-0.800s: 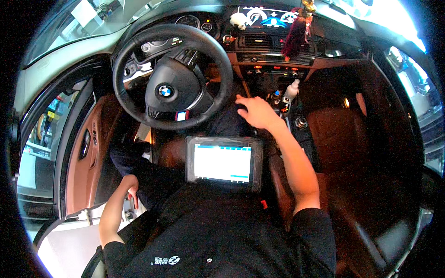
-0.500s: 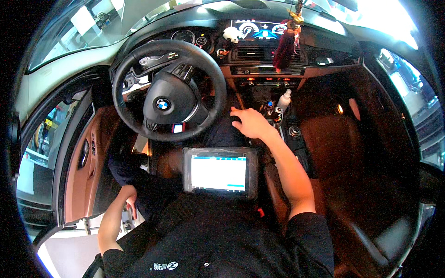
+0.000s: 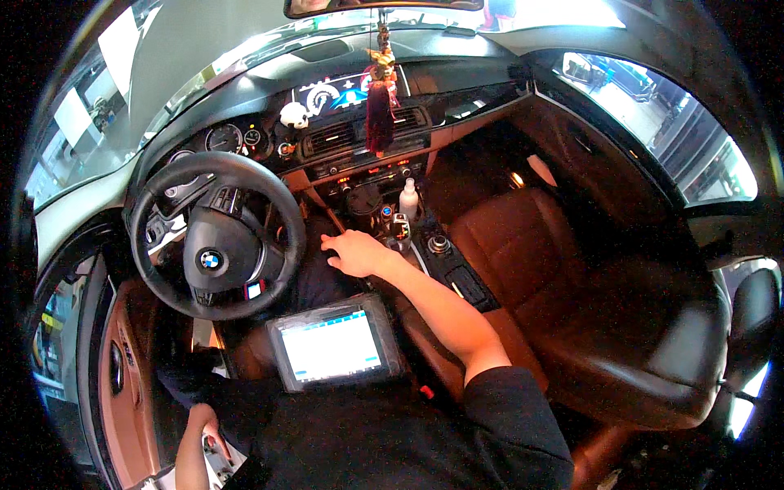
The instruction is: Use a diagnostic tablet to scan the vehicle's computer systems.
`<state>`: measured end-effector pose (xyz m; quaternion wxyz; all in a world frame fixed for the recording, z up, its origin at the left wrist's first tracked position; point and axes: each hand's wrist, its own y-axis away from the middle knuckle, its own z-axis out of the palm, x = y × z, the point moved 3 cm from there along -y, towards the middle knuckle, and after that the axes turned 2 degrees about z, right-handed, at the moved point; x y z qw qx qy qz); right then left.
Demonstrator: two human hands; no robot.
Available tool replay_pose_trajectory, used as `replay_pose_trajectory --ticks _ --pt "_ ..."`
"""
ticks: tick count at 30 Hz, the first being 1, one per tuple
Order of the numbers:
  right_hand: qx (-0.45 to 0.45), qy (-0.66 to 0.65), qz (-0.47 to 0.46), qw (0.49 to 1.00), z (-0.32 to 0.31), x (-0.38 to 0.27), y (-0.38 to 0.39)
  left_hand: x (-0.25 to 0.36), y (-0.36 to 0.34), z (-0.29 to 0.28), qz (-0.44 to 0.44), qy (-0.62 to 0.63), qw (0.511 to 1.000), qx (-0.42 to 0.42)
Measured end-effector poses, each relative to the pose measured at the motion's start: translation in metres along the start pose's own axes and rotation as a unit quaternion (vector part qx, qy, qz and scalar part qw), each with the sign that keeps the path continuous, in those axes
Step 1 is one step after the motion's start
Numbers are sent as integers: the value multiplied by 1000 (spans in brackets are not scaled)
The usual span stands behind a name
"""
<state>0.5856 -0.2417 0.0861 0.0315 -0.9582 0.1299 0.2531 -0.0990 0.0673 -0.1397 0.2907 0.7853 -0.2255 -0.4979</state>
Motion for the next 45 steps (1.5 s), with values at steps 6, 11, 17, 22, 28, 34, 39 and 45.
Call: replay_pose_trajectory --ticks 6,11,17,22,28,34,39,45 --pt "33 5 -32 999 3 -2 -2 -3 -12 0 157 33 987 11" --pt "68 -1 -46 997 9 3 -2 7 27 -23 232 -144 923 -269" --pt "53 -23 -66 996 -3 -11 -15 1 27 11 497 -196 717 -448" --pt "54 -43 -31 997 -5 -4 -2 15 51 -40 315 -160 785 -509" --pt "44 -28 -23 998 -5 -13 -6 9 38 -22 341 -178 779 -496" --pt "47 -48 -35 997 -5 -13 -12 3 -4 29 409 -198 697 -555" --pt "28 -33 16 999 -12 -11 -3 11 58 -53 508 -256 733 -374" --pt "56 -38 -25 997 -6 -6 -7 5 65 -53 353 -230 777 -468"
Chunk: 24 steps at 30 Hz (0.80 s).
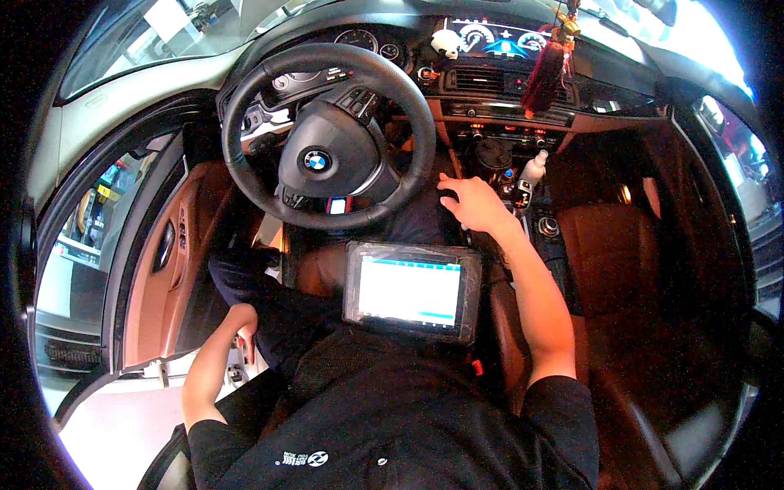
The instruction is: Use a diagnostic tablet to scan the vehicle's computer systems.
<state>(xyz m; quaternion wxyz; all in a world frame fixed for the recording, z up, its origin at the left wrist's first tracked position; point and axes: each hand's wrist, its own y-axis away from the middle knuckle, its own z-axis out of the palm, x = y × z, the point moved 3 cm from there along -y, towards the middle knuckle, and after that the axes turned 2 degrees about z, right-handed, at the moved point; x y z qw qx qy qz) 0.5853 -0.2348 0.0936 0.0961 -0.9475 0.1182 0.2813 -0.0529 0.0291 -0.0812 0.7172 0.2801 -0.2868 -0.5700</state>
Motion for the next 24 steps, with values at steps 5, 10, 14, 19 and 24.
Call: replay_pose_trajectory --ticks 5,10,14,19,24 --pt "-1 0 2 1000 -1 -2 -2 -25 -41 0 32 46 997 51" --pt "-17 11 31 999 -3 -2 1 -29 -50 -9 37 55 998 -3" --pt "2 9 3 1000 2 5 0 -40 -67 -15 49 60 996 -49" --pt "0 1 -4 1000 -1 -3 -2 -55 -95 -12 73 74 991 -89" --pt "-8 6 19 1000 -4 -2 2 -44 -69 -15 19 83 996 -1"
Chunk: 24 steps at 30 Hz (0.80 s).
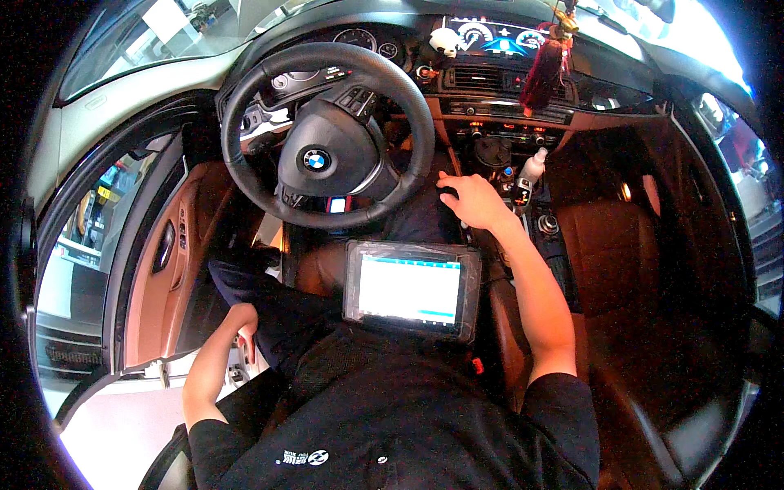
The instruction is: Use a diagnostic tablet to scan the vehicle's computer systems.
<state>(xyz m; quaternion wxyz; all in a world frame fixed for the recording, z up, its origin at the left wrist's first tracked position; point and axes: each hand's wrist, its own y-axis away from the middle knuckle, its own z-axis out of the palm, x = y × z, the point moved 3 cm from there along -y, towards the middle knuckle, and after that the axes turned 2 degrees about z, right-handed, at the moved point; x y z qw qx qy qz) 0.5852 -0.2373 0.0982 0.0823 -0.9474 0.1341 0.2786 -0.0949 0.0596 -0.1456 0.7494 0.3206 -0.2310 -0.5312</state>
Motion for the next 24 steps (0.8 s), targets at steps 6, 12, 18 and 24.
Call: replay_pose_trajectory --ticks 6,12,18,24 --pt "16 -21 -27 999 2 -1 -3 0 7 17 10 26 1000 4" --pt "6 -15 1 1000 -5 -5 3 10 17 2 5 -21 999 -24" --pt "8 -16 -4 1000 0 -1 -1 6 12 8 45 -10 999 0" --pt "6 -7 1 1000 -1 -4 -1 5 9 11 37 -26 999 3"
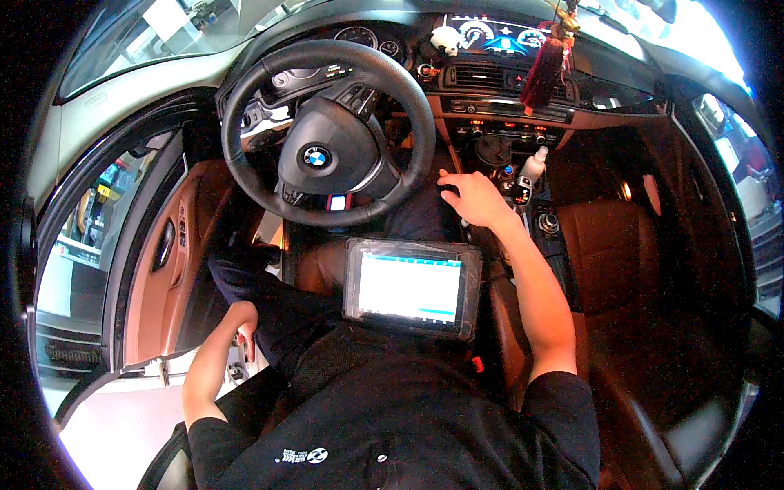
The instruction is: Use a diagnostic tablet to scan the vehicle's computer systems.
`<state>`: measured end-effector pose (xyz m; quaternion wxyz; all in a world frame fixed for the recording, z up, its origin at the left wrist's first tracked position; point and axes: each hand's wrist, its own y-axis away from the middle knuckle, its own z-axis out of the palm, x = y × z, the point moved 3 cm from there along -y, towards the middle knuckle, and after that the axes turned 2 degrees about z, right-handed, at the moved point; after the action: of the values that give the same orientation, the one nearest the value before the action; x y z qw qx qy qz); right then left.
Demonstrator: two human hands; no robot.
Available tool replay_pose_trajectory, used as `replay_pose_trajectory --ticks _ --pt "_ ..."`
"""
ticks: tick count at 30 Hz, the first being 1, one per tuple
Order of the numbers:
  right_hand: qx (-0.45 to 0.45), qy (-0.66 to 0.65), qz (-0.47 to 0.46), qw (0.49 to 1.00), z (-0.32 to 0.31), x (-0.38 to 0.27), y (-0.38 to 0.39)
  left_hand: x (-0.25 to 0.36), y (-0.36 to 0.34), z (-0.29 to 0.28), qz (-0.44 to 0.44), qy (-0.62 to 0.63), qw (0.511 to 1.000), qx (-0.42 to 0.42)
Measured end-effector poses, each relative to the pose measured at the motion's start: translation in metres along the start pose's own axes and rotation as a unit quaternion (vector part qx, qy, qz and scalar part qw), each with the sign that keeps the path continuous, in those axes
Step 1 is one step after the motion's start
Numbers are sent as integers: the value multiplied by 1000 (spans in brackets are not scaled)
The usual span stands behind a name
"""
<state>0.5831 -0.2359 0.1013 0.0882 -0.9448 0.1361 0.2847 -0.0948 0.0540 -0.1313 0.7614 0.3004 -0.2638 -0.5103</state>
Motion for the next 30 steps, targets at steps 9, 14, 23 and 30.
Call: replay_pose_trajectory --ticks 9,14,23,30 --pt "-4 12 17 1000 -5 0 5 -4 -1 -18 23 -38 999 15" --pt "-1 -20 -33 999 1 -17 -11 -49 -58 36 189 -198 962 21" --pt "3 -8 5 1000 3 5 1 16 16 2 -5 -18 1000 -11" --pt "8 -24 -7 1000 2 -1 -3 8 8 14 23 8 999 -26"
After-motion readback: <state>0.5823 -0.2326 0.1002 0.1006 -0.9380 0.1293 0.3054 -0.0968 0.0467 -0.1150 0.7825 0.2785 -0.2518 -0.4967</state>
